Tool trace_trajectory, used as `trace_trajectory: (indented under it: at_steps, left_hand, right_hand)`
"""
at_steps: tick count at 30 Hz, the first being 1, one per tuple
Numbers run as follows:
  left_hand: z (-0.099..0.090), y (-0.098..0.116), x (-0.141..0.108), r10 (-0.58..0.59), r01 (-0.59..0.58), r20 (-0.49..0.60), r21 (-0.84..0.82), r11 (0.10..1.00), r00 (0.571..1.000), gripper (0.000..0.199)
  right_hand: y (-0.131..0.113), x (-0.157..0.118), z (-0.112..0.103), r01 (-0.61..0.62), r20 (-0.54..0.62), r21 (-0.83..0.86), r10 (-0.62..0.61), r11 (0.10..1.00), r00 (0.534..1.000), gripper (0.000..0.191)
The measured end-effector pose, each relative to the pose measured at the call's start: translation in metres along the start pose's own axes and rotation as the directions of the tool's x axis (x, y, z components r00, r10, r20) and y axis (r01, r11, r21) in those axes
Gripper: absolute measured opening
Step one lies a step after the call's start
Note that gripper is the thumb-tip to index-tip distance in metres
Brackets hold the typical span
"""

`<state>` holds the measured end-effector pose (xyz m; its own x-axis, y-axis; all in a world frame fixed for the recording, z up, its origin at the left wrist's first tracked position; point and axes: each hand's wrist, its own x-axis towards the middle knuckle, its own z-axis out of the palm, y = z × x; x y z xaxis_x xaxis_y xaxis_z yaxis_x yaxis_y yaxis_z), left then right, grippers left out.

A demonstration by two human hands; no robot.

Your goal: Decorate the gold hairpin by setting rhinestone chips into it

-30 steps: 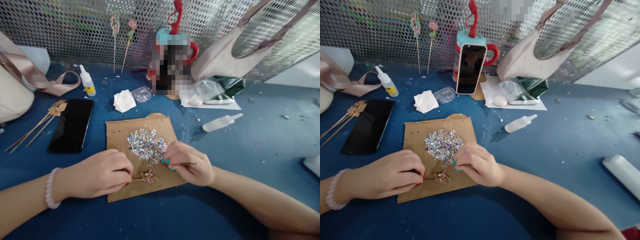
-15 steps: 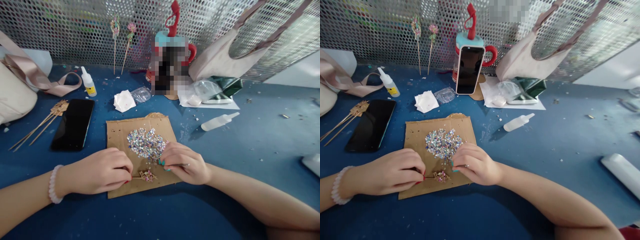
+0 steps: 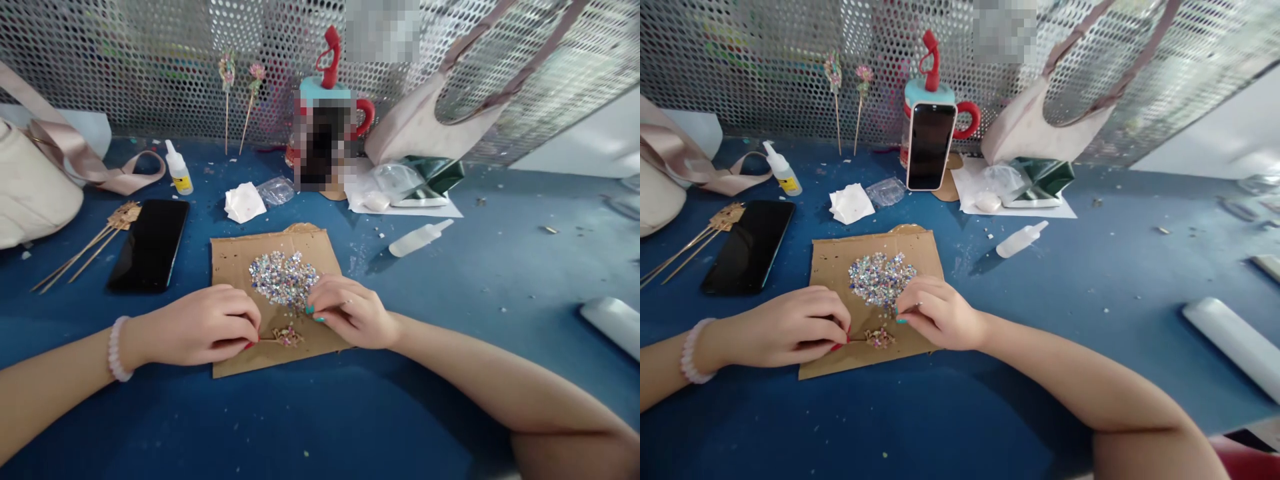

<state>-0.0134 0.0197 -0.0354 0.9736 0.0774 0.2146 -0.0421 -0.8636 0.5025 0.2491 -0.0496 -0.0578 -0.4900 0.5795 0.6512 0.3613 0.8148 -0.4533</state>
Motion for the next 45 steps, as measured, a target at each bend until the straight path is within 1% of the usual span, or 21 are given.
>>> trace_trajectory:
  at_steps: [5,10,18,19,21,22,24,26,31,36,39,45]
  left_hand:
    - [-0.001,0.001,0.002,-0.031,0.031,-0.019,-0.017,0.999,0.999,0.017]
    - [-0.001,0.001,0.005,-0.054,0.053,-0.030,-0.029,0.998,0.998,0.017]
    - [0.002,0.001,0.004,-0.078,0.075,-0.073,-0.043,0.996,0.994,0.014]
    - [0.003,0.001,0.004,-0.082,0.079,-0.076,-0.041,0.996,0.994,0.014]
    - [0.003,0.001,0.003,-0.088,0.085,-0.078,-0.037,0.996,0.993,0.012]
    - [0.004,0.001,0.003,-0.094,0.092,-0.077,-0.033,0.995,0.993,0.012]
    - [0.004,0.001,0.002,-0.105,0.104,-0.072,-0.022,0.994,0.992,0.018]
    - [0.004,0.002,0.001,-0.112,0.112,-0.068,-0.008,0.994,0.991,0.025]
    - [0.002,0.001,0.001,-0.113,0.114,-0.065,0.014,0.993,0.991,0.026]
    - [0.002,0.001,0.005,-0.121,0.120,-0.091,-0.011,0.993,0.989,0.020]
    - [0.002,0.003,0.007,-0.133,0.130,-0.105,-0.034,0.991,0.986,0.018]
    - [0.001,0.006,0.009,-0.132,0.126,-0.116,-0.052,0.991,0.984,0.016]
  right_hand:
    - [0.001,0.001,0.002,0.001,-0.020,-0.035,-0.002,0.999,1.000,0.008]
    - [0.000,0.002,0.004,0.004,-0.034,-0.111,-0.008,0.994,0.999,0.009]
    - [0.005,-0.004,0.010,0.096,-0.040,-0.194,-0.106,0.976,0.994,0.010]
    - [0.006,-0.006,0.011,0.094,-0.036,-0.199,-0.103,0.975,0.994,0.011]
    - [0.009,-0.009,0.011,0.079,-0.026,-0.206,-0.086,0.975,0.996,0.024]
    - [0.010,-0.011,0.011,0.065,-0.021,-0.210,-0.071,0.975,0.997,0.027]
    - [0.012,-0.013,0.012,0.039,-0.020,-0.222,-0.045,0.974,0.999,0.031]
    - [0.012,-0.014,0.012,0.018,-0.023,-0.235,-0.024,0.972,0.999,0.031]
    - [0.014,-0.014,0.013,-0.013,-0.013,-0.269,0.010,0.963,1.000,0.029]
    - [0.016,-0.017,0.011,-0.059,0.000,-0.290,0.061,0.955,0.998,0.028]
    - [0.015,-0.018,0.009,-0.081,-0.016,-0.297,0.079,0.951,0.997,0.027]
    - [0.007,-0.012,0.008,-0.083,-0.069,-0.304,0.065,0.949,0.996,0.016]
